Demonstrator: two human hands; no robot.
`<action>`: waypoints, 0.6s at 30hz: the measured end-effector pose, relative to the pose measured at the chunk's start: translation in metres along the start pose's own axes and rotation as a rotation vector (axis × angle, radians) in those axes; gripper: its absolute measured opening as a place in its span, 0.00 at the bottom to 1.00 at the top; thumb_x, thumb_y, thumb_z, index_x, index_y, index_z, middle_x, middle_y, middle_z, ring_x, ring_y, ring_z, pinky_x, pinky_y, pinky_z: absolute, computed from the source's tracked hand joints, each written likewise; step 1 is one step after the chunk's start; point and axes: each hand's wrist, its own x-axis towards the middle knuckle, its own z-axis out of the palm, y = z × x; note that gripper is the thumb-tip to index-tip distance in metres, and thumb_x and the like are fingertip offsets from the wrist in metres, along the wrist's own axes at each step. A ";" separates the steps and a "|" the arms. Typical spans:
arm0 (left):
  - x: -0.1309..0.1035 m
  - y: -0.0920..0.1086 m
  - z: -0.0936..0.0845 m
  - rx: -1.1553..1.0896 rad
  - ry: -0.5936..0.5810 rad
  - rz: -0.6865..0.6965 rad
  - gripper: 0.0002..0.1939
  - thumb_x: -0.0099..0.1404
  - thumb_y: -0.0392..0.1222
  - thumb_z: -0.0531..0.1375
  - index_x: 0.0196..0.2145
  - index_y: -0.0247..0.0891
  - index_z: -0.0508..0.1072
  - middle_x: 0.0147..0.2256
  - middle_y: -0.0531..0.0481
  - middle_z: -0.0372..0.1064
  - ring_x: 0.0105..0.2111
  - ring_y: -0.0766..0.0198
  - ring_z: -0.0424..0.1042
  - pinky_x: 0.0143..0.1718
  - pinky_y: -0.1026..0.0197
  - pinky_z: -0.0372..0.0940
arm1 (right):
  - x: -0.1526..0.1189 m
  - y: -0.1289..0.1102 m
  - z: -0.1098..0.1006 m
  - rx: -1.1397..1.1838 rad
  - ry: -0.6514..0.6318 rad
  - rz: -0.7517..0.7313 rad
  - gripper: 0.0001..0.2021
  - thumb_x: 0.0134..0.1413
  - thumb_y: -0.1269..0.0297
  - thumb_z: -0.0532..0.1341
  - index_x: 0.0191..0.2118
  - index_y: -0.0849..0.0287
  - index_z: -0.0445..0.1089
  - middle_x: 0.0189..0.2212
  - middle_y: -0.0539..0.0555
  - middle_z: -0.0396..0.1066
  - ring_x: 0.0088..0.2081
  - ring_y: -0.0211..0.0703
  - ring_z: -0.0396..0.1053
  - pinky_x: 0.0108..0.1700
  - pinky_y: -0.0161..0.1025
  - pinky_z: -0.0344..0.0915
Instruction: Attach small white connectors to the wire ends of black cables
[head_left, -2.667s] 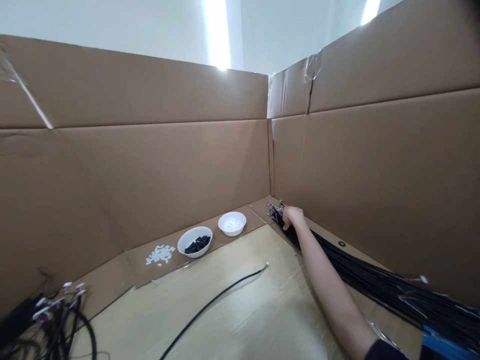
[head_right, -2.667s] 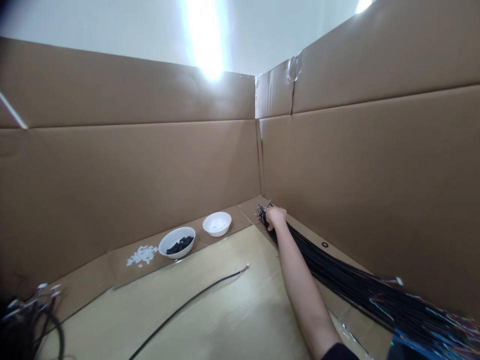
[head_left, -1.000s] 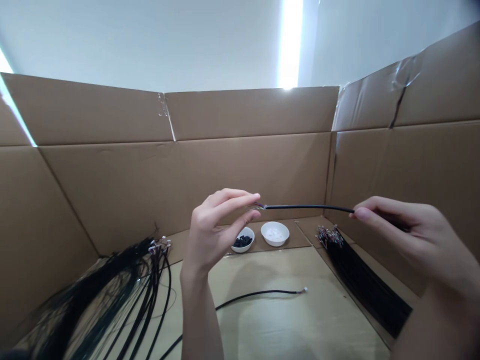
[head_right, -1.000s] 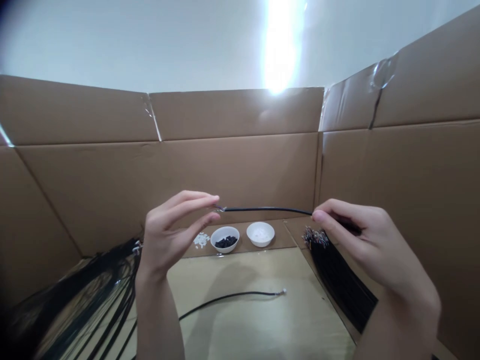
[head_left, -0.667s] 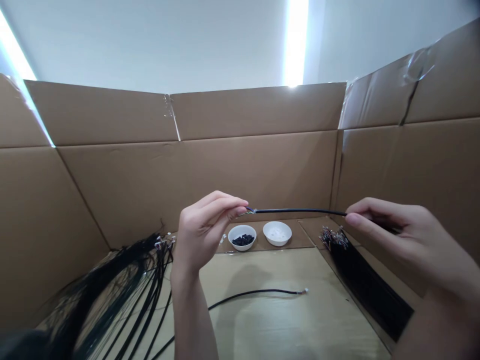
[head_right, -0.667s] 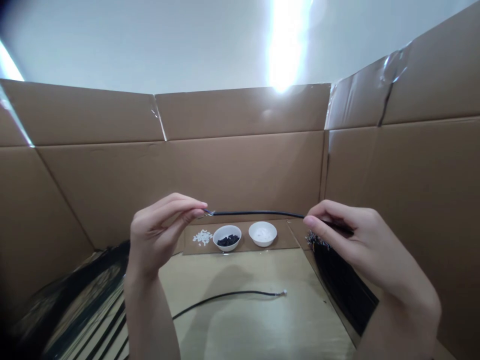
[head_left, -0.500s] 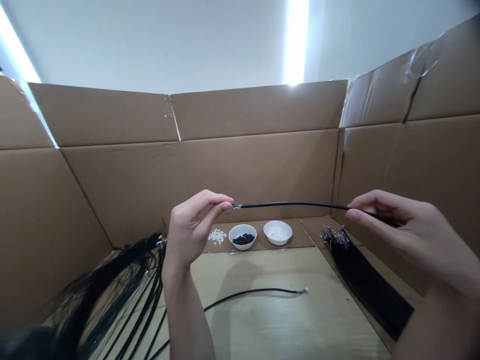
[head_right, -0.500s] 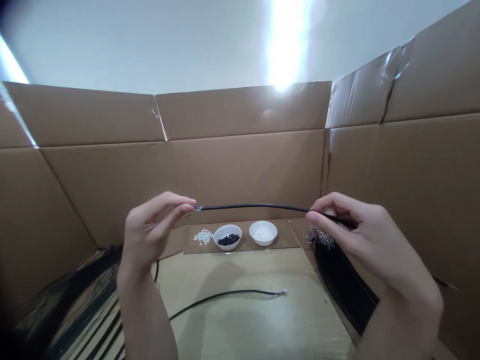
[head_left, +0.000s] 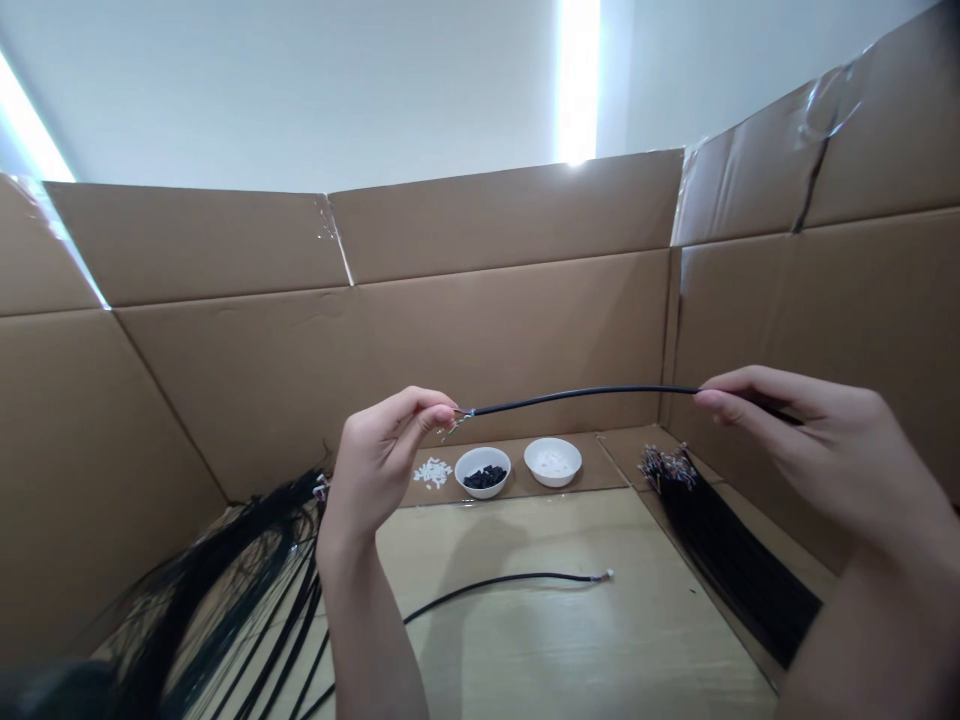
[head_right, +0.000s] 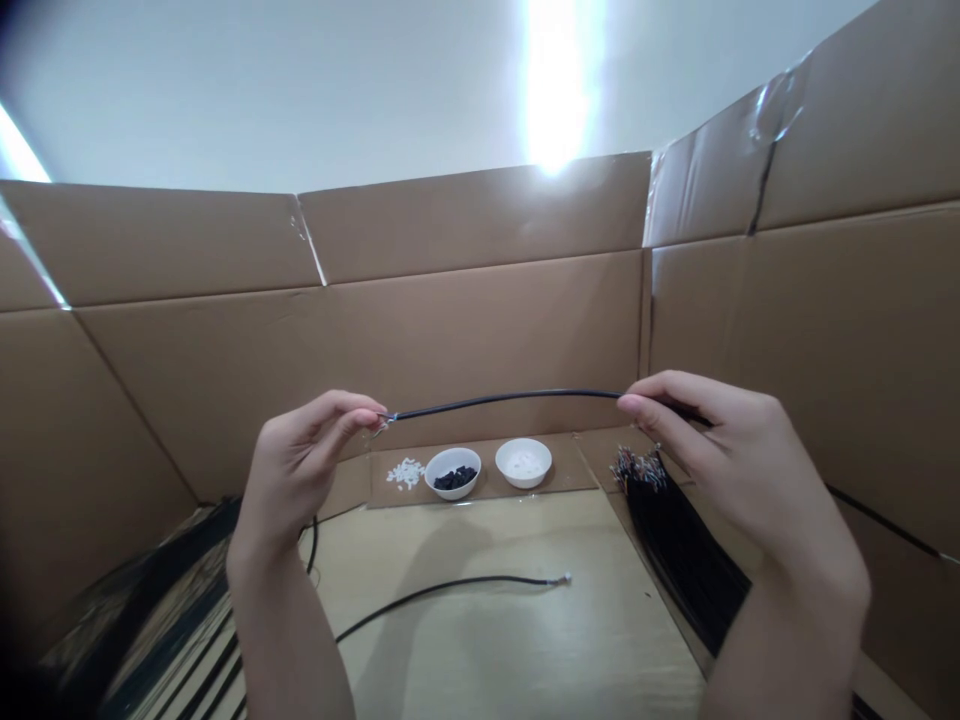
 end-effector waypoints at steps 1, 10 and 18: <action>0.000 0.001 0.000 0.000 0.009 -0.004 0.09 0.73 0.39 0.64 0.33 0.41 0.81 0.30 0.52 0.80 0.30 0.65 0.78 0.32 0.67 0.72 | 0.001 -0.001 0.001 0.003 -0.003 0.002 0.18 0.61 0.43 0.64 0.35 0.52 0.80 0.34 0.53 0.80 0.36 0.51 0.72 0.38 0.43 0.65; -0.005 0.002 -0.005 -0.044 0.114 0.110 0.08 0.68 0.35 0.70 0.41 0.49 0.85 0.35 0.56 0.82 0.35 0.68 0.79 0.39 0.67 0.72 | 0.007 0.002 0.010 0.045 -0.095 0.052 0.19 0.62 0.41 0.65 0.35 0.51 0.78 0.35 0.50 0.80 0.39 0.50 0.73 0.42 0.43 0.63; -0.007 -0.008 -0.016 0.199 0.462 0.064 0.04 0.69 0.42 0.70 0.41 0.51 0.85 0.40 0.53 0.83 0.41 0.60 0.80 0.48 0.55 0.73 | 0.014 0.016 0.024 0.156 -0.268 0.124 0.23 0.58 0.36 0.69 0.33 0.53 0.77 0.24 0.48 0.69 0.27 0.42 0.62 0.29 0.38 0.56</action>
